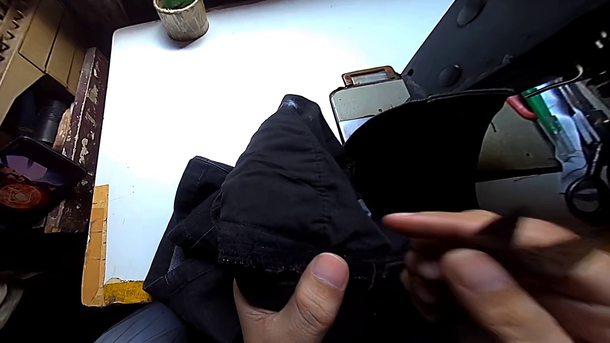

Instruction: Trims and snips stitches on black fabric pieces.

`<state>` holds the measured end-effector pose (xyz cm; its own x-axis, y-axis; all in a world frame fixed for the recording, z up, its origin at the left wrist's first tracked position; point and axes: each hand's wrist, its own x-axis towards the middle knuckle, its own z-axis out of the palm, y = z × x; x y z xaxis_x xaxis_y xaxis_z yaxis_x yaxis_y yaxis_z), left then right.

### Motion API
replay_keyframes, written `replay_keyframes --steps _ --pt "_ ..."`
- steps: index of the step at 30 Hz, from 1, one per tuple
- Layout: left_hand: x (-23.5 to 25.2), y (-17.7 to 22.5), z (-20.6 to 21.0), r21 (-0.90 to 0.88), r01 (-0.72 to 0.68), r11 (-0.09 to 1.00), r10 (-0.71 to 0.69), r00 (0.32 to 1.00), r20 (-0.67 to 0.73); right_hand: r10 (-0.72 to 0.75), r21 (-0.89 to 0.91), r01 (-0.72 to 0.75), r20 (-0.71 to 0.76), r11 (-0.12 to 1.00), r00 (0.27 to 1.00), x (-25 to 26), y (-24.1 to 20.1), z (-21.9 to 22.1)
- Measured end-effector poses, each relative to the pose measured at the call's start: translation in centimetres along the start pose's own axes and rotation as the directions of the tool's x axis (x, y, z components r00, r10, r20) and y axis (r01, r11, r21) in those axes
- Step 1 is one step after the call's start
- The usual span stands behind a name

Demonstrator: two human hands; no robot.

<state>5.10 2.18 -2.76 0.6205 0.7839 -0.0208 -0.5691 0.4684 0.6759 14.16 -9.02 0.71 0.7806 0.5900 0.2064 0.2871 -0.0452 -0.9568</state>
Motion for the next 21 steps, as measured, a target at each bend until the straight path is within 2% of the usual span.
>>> replay_keyframes --steps 3,7,14,21 --pt "-0.1 0.1 0.1 0.0 0.001 1.0 -0.001 1.0 -0.008 -0.027 0.017 0.027 0.008 0.999 1.0 -1.1 -1.9 -0.6" --pt "-0.4 0.1 0.2 -0.026 0.028 0.999 -0.029 0.999 -0.021 0.017 -0.02 -0.014 0.158 1.0 0.987 -1.8 -3.4 0.3" --pt "-0.7 0.3 0.3 -0.075 0.085 0.994 -0.086 0.996 -0.012 0.074 -0.136 -0.056 0.129 0.989 0.989 -2.0 -2.6 1.4" --pt "-0.6 0.0 0.1 -0.08 0.098 0.992 -0.099 0.995 -0.007 0.109 -0.114 -0.094 0.133 0.989 0.985 -1.8 -2.5 1.2"
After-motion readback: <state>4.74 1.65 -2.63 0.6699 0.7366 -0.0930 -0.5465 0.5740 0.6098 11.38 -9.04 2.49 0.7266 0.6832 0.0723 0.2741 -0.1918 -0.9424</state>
